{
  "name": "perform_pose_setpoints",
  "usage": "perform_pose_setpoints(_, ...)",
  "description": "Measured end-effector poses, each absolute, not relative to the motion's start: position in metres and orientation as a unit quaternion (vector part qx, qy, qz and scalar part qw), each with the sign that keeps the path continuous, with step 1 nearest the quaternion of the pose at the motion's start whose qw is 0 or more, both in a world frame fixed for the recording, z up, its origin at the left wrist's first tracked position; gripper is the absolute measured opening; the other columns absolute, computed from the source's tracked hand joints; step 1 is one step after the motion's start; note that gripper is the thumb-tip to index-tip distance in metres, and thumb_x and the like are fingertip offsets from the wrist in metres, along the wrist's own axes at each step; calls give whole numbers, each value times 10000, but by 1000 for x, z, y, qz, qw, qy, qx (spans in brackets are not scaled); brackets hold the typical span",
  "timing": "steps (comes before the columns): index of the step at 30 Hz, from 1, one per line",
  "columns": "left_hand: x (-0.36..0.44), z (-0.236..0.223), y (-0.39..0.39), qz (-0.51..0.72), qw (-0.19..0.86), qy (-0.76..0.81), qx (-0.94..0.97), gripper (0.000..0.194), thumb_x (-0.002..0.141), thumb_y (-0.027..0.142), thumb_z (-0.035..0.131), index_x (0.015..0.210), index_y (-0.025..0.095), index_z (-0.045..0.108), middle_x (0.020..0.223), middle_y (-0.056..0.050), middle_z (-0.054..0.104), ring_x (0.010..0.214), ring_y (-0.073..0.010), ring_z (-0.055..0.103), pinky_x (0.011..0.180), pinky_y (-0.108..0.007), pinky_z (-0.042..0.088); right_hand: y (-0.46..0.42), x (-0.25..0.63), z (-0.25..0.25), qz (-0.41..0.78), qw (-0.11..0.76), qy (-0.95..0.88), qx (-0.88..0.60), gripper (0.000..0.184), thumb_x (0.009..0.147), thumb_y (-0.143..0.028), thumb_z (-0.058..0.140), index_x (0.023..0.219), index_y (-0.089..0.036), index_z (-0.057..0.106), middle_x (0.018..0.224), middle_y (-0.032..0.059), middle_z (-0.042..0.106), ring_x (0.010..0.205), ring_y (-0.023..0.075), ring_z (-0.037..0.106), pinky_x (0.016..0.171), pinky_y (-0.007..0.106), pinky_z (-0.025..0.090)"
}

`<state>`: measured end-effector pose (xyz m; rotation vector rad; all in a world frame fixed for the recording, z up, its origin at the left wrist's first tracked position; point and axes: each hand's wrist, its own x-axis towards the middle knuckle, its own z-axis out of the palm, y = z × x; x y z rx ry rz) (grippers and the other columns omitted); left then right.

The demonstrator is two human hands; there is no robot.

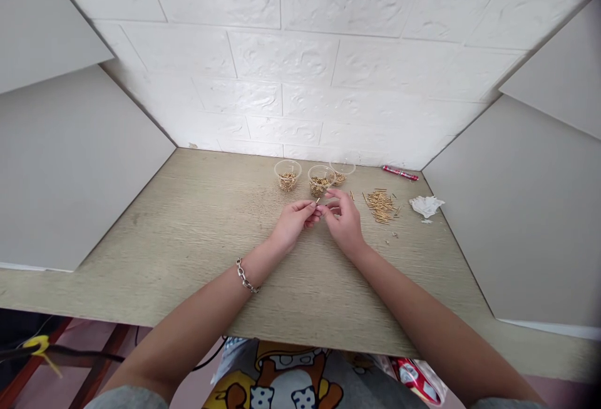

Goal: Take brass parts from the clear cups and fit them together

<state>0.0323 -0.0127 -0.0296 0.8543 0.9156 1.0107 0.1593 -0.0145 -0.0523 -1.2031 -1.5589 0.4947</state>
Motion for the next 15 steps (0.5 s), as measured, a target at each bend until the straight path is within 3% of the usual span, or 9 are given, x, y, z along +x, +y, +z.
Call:
perform_pose_setpoints(7,32,-28,-15,464,776,376,205,67,723,153,558,738,108,606,707,-24,591,641,-71,542,625,-180,434,-19,158,-48,10,463,-760,-457,191,804,-255,487,951,-185,587,998,56,588,925,155,535,831,295,434)
perform_pose_setpoints(15,29,-27,-14,454,770,376,245,67,720,123,559,715,95,620,718,-44,611,671,-87,557,638,-188,456,-18,161,-49,-55,379,-791,-478,232,836,-259,435,911,-182,641,934,43,628,858,156,552,799,305,412)
